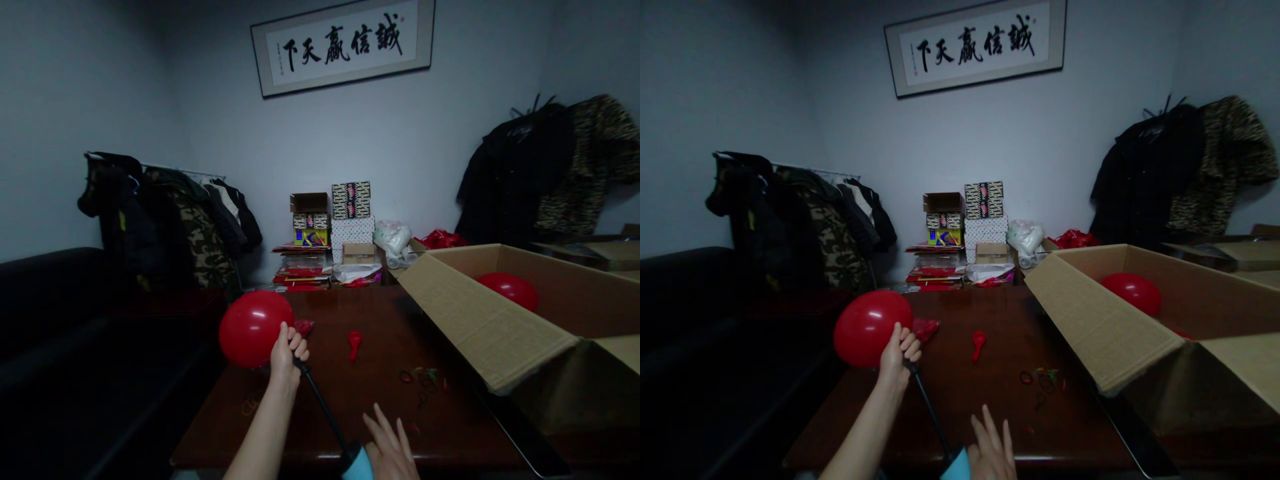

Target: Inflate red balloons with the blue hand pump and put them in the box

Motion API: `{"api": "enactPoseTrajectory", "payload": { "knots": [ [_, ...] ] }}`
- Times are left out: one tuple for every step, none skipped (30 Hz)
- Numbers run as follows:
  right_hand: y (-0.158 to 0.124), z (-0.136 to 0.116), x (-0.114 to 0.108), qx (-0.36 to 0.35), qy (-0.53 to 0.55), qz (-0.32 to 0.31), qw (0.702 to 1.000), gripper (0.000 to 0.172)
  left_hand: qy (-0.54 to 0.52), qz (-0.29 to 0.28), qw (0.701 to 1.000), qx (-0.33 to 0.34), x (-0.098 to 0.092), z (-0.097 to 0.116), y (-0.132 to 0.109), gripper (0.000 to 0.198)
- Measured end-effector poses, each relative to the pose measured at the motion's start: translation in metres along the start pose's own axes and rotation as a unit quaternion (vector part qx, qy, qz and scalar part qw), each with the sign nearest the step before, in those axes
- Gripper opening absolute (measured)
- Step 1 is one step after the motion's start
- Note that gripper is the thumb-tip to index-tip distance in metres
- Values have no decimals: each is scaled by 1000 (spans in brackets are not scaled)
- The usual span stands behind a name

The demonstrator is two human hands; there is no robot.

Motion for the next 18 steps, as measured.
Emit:
{"api": "enactPoseTrajectory", "payload": {
  "knots": [
    [1, -1, -2, 0, 0, -5, 1000, 33, -1, -2, 1000, 3, 0, -1, -1, 43],
    [3, -3, -5, 0, 2, -8, 1000, 31, -2, -3, 1000, 6, 1, -2, -1, 44],
    [4, -5, -9, 1, 7, -11, 1000, 29, -3, -4, 1000, 9, 1, -3, -2, 44],
    [6, -7, -13, 2, 15, -13, 1000, 27, -4, -3, 1000, 10, 2, -6, -3, 44],
    [8, -9, -17, 4, 25, -16, 1000, 28, -5, -2, 1000, 8, 2, -9, -4, 45],
    [10, -12, -22, 6, 36, -18, 999, 30, -6, -2, 1000, 3, 3, -13, -6, 45],
    [12, -14, -27, 8, 47, -17, 999, 34, -9, -2, 1000, -3, 3, -18, -8, 45],
    [14, -16, -32, 8, 57, -13, 998, 36, -12, -3, 1000, -10, 5, -24, -11, 45],
    [17, -18, -36, 10, 65, -9, 998, 38, -13, -4, 1000, -18, 6, -31, -14, 46],
    [19, -20, -41, 13, 72, -5, 997, 39, -12, -9, 1000, -24, 8, -38, -17, 46],
    [22, -21, -44, 16, 77, -2, 997, 40, -9, -12, 999, -29, 10, -44, -20, 46],
    [25, -22, -46, 19, 82, -6, 996, 40, -4, -13, 999, -35, 11, -51, -23, 46],
    [28, -23, -47, 22, 86, -13, 996, 41, 2, -14, 999, -38, 12, -57, -26, 47],
    [31, -23, -47, 24, 89, -21, 996, 43, 10, -16, 999, -44, 12, -62, -28, 47],
    [34, -24, -45, 24, 92, -30, 995, 45, 18, -17, 998, -49, 12, -67, -31, 48],
    [35, -24, -42, 25, 94, -37, 995, 46, 25, -17, 998, -54, 11, -72, -33, 48],
    [37, -24, -39, 28, 94, -40, 994, 47, 33, -17, 998, -59, 8, -76, -34, 49],
    [37, -23, -34, 33, 93, -37, 994, 47, 40, -14, 997, -64, 4, -80, -35, 49]
  ]
}}
Point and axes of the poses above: each hand's wrist, its own y-axis towards the middle knuckle, its own x-axis out of the palm, z = x × y, the point moved 7 cm from there along y, towards the middle knuckle, and after that the axes turned 6 degrees about -z, right-handed, at the moved point
